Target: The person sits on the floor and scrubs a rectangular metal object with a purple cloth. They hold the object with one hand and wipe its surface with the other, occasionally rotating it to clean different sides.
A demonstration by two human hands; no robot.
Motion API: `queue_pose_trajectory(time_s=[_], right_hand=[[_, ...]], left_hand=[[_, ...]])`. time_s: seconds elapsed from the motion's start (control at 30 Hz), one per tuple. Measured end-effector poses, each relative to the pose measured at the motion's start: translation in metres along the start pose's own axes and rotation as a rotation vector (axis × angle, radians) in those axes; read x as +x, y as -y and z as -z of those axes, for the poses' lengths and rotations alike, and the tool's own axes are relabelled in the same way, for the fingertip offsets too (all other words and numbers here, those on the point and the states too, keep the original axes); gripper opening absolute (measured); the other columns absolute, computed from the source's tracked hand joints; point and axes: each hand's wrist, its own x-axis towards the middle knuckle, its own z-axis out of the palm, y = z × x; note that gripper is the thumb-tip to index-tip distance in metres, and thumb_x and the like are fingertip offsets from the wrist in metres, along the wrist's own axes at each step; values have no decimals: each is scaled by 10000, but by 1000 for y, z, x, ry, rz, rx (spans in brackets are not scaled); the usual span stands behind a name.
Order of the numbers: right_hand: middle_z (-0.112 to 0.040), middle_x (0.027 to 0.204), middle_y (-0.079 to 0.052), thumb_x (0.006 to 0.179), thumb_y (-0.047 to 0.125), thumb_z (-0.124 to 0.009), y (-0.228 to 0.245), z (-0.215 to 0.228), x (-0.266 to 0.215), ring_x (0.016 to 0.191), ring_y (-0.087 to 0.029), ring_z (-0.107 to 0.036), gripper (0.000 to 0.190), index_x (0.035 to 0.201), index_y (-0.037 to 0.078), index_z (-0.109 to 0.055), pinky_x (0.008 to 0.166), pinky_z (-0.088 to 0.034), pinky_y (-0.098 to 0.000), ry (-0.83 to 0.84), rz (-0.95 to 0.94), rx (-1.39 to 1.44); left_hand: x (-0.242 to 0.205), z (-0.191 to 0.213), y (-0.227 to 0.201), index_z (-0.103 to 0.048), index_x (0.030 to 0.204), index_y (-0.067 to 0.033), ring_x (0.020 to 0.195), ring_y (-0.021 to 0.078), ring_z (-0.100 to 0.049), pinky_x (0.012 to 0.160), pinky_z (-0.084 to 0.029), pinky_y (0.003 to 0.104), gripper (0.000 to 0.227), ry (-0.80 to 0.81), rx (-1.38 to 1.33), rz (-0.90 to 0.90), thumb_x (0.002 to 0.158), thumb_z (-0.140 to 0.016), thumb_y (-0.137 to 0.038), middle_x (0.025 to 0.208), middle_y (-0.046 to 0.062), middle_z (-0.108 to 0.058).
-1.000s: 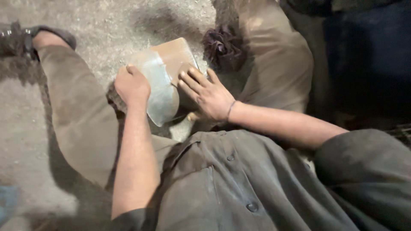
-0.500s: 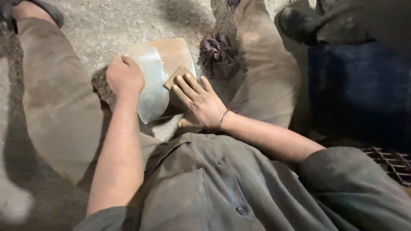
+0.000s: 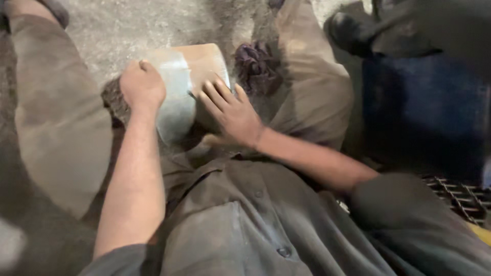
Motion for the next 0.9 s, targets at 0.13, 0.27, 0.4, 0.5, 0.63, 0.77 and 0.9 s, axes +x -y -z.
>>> queue_pose_trajectory(time_s=[0.13, 0.27, 0.4, 0.5, 0.63, 0.77, 0.9], right_hand=[[-355, 1617, -185, 774, 715, -686, -2, -2, 10, 1508, -380, -286, 1076, 1571, 78, -343, 1167, -275, -651, -26, 0, -51], [-404, 1570, -163, 859, 719, -649, -22, 4, 95, 1476, -350, -349, 940, 1539, 129, -380, 1136, -291, -616, 41, -147, -2], [-396, 1602, -124, 859, 715, -605, -27, 13, 106, 1510, -322, -344, 938, 1567, 147, -368, 1198, -271, -607, 183, -199, 83], [-349, 1615, -196, 808, 732, -688, -8, 4, 33, 1512, -394, -303, 1087, 1582, 62, -321, 1205, -241, -634, -53, -24, 5], [-325, 1629, -191, 690, 688, -723, 5, 5, -6, 1517, -369, -275, 1131, 1555, 94, -302, 1153, -233, -649, 75, -19, -74], [-306, 1634, -177, 855, 779, -607, -16, 0, 55, 1523, -377, -271, 1060, 1598, 104, -268, 1212, -199, -670, 54, -94, -24], [-270, 1685, -89, 864, 780, -422, -42, 7, 122, 1561, -318, -254, 938, 1601, 216, -282, 1220, -231, -633, 402, -365, 183]], left_hand=[[-4, -4, 0, -712, 909, -13, 862, 498, -658, 769, -497, 583, 343, -28, 84, 32, 989, -550, -305, 916, 279, -701], [-2, -7, 8, -719, 909, -21, 863, 495, -668, 782, -513, 581, 353, -41, 84, -56, 1002, -556, -320, 921, 276, -706], [0, -10, 13, -712, 911, -7, 882, 501, -657, 789, -505, 582, 354, -19, 40, -53, 1005, -559, -312, 947, 281, -702], [0, -12, 11, -702, 907, -1, 887, 499, -654, 788, -500, 580, 350, 6, 53, 18, 1005, -547, -299, 942, 286, -697], [-3, -8, 5, -698, 905, 11, 894, 496, -657, 812, -502, 576, 359, -2, 113, -54, 1037, -544, -285, 938, 290, -696], [-3, 6, -12, -696, 905, -3, 871, 497, -654, 769, -494, 590, 348, 13, 168, -44, 1012, -548, -300, 916, 278, -697], [-6, 16, -18, -705, 934, -24, 874, 498, -653, 768, -494, 591, 344, 49, 127, -92, 1010, -553, -323, 933, 273, -699]])
